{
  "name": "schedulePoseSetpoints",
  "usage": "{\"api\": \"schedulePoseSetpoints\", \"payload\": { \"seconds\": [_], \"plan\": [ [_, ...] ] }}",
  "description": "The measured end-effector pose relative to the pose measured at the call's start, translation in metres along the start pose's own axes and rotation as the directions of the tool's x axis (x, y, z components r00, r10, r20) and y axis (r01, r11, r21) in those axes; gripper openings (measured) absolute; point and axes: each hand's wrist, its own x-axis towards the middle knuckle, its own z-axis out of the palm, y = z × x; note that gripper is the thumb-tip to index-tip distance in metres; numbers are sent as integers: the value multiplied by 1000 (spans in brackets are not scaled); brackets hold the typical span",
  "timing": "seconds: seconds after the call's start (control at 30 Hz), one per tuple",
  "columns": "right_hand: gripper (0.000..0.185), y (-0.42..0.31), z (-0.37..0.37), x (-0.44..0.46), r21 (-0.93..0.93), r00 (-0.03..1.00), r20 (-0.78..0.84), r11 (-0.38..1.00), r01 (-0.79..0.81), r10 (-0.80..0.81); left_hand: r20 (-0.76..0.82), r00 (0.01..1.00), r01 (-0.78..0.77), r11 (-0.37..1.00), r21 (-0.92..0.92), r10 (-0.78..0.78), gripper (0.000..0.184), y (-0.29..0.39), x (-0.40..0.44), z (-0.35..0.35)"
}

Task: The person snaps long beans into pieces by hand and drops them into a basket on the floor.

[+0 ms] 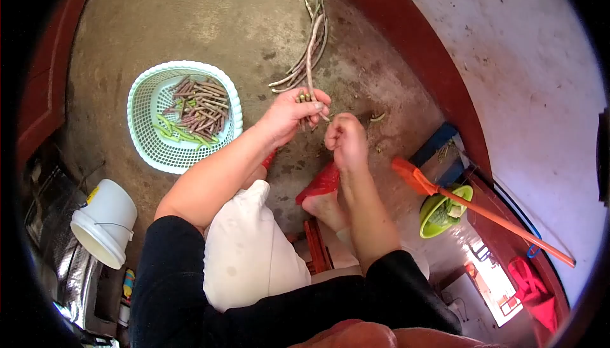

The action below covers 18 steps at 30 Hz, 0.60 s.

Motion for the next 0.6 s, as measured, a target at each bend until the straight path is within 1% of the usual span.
{"api": "schedulePoseSetpoints", "payload": {
  "seconds": [0.03, 0.07, 0.1, 0.13, 0.17, 0.2, 0.23, 0.27, 0.3, 0.33, 0.37, 0.4, 0.43, 0.47, 0.5, 0.57, 0.6],
  "plan": [
    [9, 0, -7, 2, 178, 996, -83, 984, 1, 14, -1, 1000, -2, 1000, -1, 2, 21, 5, -1, 0],
    [10, 1, -21, 5, -62, 993, -111, 998, -33, 26, 21, 1000, -26, 996, 85, 24, 22, 14, -3, 0],
    [15, 1, -35, 10, -297, 990, -140, 952, -69, 29, 45, 998, -54, 983, 173, 47, 23, 22, -6, 0],
    [15, 2, -46, 13, -298, 991, -135, 952, -65, 25, 53, 998, -48, 974, 219, 37, 24, 27, -11, 1],
    [22, 5, -57, 12, -781, 989, -63, 624, 37, -137, 55, 998, -47, 974, 220, 36, 24, 27, -12, -1],
    [32, 3, -59, 9, -992, 969, 85, 74, 105, -231, 82, 997, -15, 964, 266, -7, 23, 26, -12, -4],
    [32, 0, -61, 10, -992, 969, 84, 74, 103, -231, 106, 993, 15, 950, 311, -50, 23, 25, -12, -5],
    [39, -4, -62, 12, -983, 958, 47, 157, 95, -284, 105, 993, 17, 951, 308, -52, 23, 23, -12, -4],
    [47, -9, -62, 16, -967, 943, 7, 239, 92, -334, 102, 992, 35, 938, 344, -75, 22, 20, -13, -3],
    [44, -11, -64, 28, -868, 969, 11, 478, 132, -248, 98, 990, 53, 923, 381, -98, 21, 17, -15, -2],
    [44, -14, -65, 32, -868, 969, 10, 479, 131, -248, 98, 990, 54, 923, 382, -99, 21, 11, -16, -2],
    [38, -31, -40, 25, -490, 999, 50, 871, 29, -6, 111, 989, 42, 900, 433, -99, 21, 2, -16, -3],
    [34, -42, -20, 21, 9, 961, 207, 982, -187, 181, 123, 987, 30, 875, 484, -101, 21, -4, -18, -3],
    [28, -41, -7, 24, 166, 969, 182, 966, -199, 168, 60, 986, 98, 834, 542, -155, 20, -1, -24, 3],
    [28, -38, -9, 27, 168, 968, 185, 965, -200, 168, 58, 986, 99, 833, 544, -155, 20, -3, -25, 3],
    [25, -28, -12, 35, 162, 982, 187, 987, -2, -29, -86, 978, 203, 799, 566, -188, 16, -8, -26, -2],
    [25, -27, -4, 30, 164, 981, 193, 986, -9, -23, -190, 979, 182, 755, 630, -77, 16, -13, -23, -7]
  ]
}}
